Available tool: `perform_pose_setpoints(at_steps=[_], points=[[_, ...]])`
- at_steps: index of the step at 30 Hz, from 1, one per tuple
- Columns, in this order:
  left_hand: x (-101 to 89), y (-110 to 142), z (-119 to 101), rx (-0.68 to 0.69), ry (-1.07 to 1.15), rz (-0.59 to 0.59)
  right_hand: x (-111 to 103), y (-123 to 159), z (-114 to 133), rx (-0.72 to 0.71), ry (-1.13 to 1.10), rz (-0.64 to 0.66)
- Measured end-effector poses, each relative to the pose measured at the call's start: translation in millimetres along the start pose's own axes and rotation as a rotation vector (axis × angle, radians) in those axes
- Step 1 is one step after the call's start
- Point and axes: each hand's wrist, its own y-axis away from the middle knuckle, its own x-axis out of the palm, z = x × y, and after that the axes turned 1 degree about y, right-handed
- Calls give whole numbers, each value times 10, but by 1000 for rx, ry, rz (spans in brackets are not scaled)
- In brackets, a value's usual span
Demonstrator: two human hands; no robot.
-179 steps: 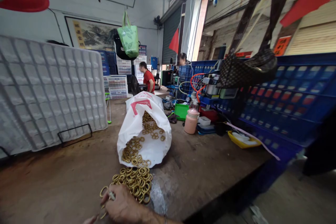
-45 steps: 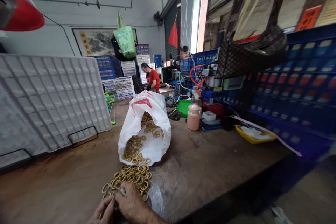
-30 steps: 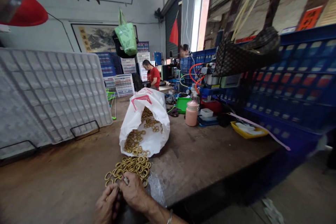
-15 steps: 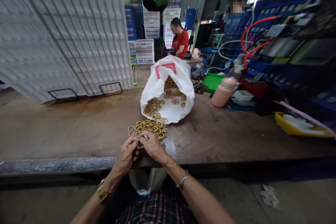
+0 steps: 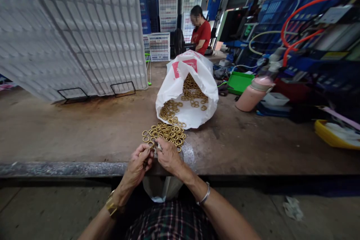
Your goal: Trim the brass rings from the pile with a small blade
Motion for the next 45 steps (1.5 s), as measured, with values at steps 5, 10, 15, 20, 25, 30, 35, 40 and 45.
perform_pose_setpoints(at_steps=[5, 10, 15, 20, 25, 30, 35, 40, 45], points=[[-26, 0, 25, 33, -26, -2, 58, 72, -35, -80, 299, 96], [-60, -6, 57, 45, -67, -15, 25, 67, 43, -39, 384, 166], [-65, -14, 72, 56, -111, -32, -5, 55, 109, 30, 437, 195], [-55, -9, 81, 88, -174, -60, -15, 36, 130, 59, 485, 253], [-63, 18, 42, 118, -217, -81, -37, 19, 204, 66, 508, 323], [-94, 102, -55, 129, -156, -70, -47, -62, 322, 90, 546, 314], [-96, 204, -144, 149, -105, 30, -44, -205, 249, 125, 572, 266], [-93, 136, -165, 65, 109, 41, 3, -246, 208, 60, 132, 73], [-124, 74, -128, 49, 195, 78, 73, -178, 234, 131, -364, 170]])
